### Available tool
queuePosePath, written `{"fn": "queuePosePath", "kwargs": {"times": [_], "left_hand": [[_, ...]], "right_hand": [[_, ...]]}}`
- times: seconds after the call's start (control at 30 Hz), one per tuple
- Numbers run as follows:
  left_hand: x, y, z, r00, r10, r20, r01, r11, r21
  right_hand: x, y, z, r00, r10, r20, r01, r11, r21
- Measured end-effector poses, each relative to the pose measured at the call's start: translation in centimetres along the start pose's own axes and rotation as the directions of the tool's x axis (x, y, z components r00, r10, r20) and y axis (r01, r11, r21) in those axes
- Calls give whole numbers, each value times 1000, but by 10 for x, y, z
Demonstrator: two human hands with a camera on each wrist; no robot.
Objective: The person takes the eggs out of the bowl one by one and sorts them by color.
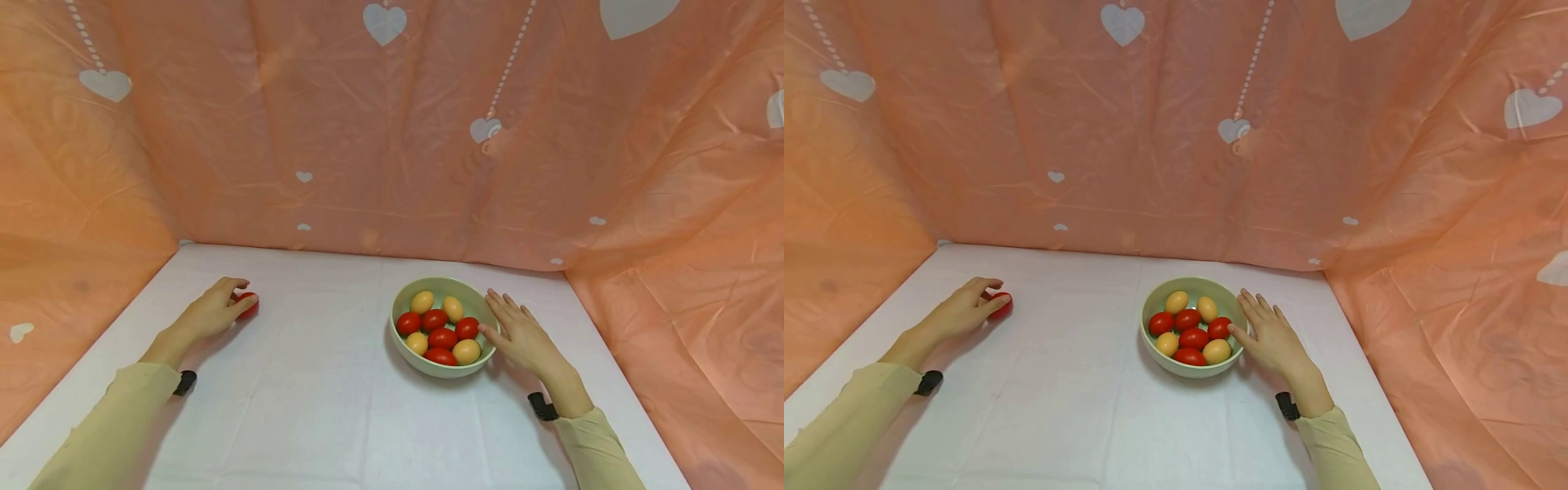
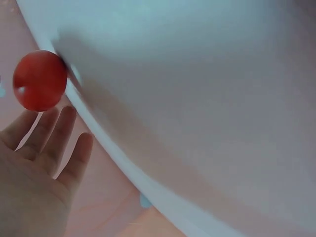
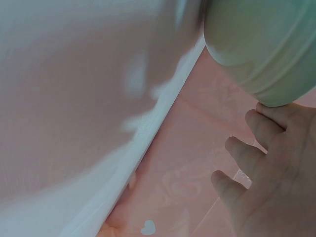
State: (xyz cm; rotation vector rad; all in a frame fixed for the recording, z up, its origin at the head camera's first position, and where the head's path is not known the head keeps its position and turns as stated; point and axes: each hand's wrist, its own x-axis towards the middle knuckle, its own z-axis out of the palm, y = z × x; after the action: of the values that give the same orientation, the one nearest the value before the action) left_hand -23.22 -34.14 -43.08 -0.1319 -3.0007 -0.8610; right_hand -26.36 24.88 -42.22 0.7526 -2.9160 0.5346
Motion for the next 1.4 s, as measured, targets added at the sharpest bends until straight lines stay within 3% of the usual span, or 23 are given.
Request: {"fn": "queuePosePath", "kwargs": {"times": [0.27,0.47,0.73,0.9,1.4], "left_hand": [[5,20,-1,990,52,-128,-54,998,-12],[11,41,8,963,128,-237,-142,989,-44],[23,77,26,921,229,-314,-272,957,-102],[33,105,36,891,306,-335,-364,922,-128],[59,185,76,848,453,-276,-512,835,-202]], "right_hand": [[0,2,1,1000,0,1,0,1000,-4],[0,3,1,1000,-6,-1,6,1000,-6],[0,3,2,1000,-8,5,8,1000,1],[0,3,1,1000,-9,5,9,1000,-5],[1,1,2,1000,-25,-10,25,999,-36]]}}
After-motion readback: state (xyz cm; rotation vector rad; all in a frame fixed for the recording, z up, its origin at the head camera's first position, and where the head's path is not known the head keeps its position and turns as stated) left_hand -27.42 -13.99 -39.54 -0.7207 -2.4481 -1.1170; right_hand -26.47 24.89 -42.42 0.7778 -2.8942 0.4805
